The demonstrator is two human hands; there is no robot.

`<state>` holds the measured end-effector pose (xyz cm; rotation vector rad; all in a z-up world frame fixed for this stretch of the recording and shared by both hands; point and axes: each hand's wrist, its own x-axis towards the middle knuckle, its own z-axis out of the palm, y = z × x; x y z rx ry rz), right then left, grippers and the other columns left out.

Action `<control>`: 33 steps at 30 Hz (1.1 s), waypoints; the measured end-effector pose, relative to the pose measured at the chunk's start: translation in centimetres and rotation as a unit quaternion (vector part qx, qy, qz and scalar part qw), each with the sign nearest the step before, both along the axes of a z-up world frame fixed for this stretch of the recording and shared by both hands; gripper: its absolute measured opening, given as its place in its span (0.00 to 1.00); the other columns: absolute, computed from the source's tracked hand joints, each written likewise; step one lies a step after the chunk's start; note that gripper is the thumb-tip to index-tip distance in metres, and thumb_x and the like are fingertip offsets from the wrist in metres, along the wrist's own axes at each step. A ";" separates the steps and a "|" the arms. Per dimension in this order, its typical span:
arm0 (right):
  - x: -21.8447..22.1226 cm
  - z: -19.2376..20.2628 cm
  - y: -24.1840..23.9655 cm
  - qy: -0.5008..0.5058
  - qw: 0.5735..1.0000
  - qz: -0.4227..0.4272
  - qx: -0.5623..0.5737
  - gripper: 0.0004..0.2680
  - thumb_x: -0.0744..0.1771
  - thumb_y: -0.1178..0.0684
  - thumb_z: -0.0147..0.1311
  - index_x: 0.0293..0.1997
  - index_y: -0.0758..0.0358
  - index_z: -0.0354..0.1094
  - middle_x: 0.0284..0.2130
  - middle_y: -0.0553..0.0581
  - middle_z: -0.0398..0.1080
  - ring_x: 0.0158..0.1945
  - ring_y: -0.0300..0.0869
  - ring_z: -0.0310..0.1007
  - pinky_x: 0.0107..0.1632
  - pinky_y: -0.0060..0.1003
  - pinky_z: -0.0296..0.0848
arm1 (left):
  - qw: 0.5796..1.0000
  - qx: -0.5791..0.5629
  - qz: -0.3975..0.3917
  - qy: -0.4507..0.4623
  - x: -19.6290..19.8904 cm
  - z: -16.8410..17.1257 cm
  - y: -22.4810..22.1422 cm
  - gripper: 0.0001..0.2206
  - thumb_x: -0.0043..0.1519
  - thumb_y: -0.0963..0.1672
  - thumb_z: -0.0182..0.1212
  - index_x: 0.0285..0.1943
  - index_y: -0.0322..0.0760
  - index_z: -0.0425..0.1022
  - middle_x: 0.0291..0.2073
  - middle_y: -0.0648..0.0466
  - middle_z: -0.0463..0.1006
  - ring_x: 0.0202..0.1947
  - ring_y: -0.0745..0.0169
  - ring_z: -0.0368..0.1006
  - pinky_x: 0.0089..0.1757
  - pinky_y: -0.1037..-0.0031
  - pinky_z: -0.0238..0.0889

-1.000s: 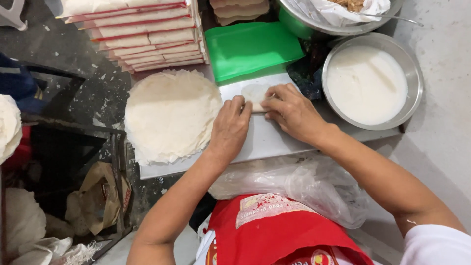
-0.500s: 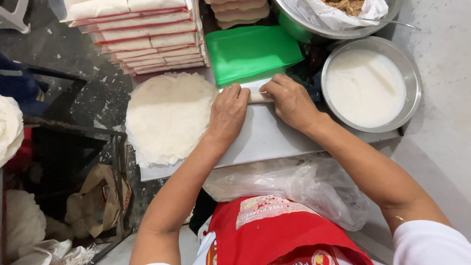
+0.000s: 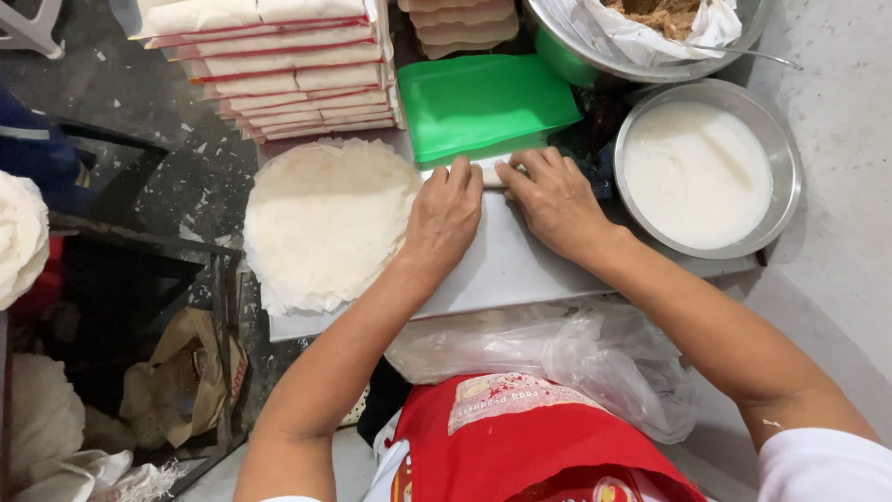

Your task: The person is efficiently preparing spring rolls by placing filling on thin wrappers, rolling them tightly, and stacking them in a tray.

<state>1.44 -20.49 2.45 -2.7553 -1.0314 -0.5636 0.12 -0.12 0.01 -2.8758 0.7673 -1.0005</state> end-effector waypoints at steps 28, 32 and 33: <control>3.4 5.5 1.2 0.067 0.967 -0.006 0.246 0.04 0.70 0.59 0.61 0.48 0.60 0.75 0.33 0.58 0.72 0.39 0.54 0.77 0.44 0.46 0.76 | 0.953 -0.278 -0.030 0.119 0.9 2.4 3.6 0.18 0.66 0.46 0.63 0.64 0.38 0.73 0.42 0.46 0.79 0.43 0.48 0.78 0.46 0.63 0.71; 10.0 2.1 4.9 0.085 0.952 0.001 0.295 0.05 0.67 0.63 0.59 0.47 0.64 0.75 0.38 0.59 0.65 0.38 0.50 0.71 0.42 0.41 0.70 | 0.991 -0.110 0.023 0.078 4.1 -0.6 2.2 0.21 0.56 0.45 0.69 0.58 0.37 0.73 0.56 0.42 0.74 0.53 0.41 0.71 0.47 0.56 0.69; 11.7 0.8 5.5 0.089 0.956 -0.020 0.278 0.07 0.66 0.64 0.59 0.46 0.63 0.74 0.37 0.60 0.67 0.38 0.53 0.72 0.42 0.45 0.70 | 0.995 -0.086 0.035 0.043 4.7 -1.1 2.2 0.10 0.55 0.45 0.64 0.43 0.41 0.74 0.45 0.48 0.73 0.46 0.46 0.71 0.39 0.60 0.69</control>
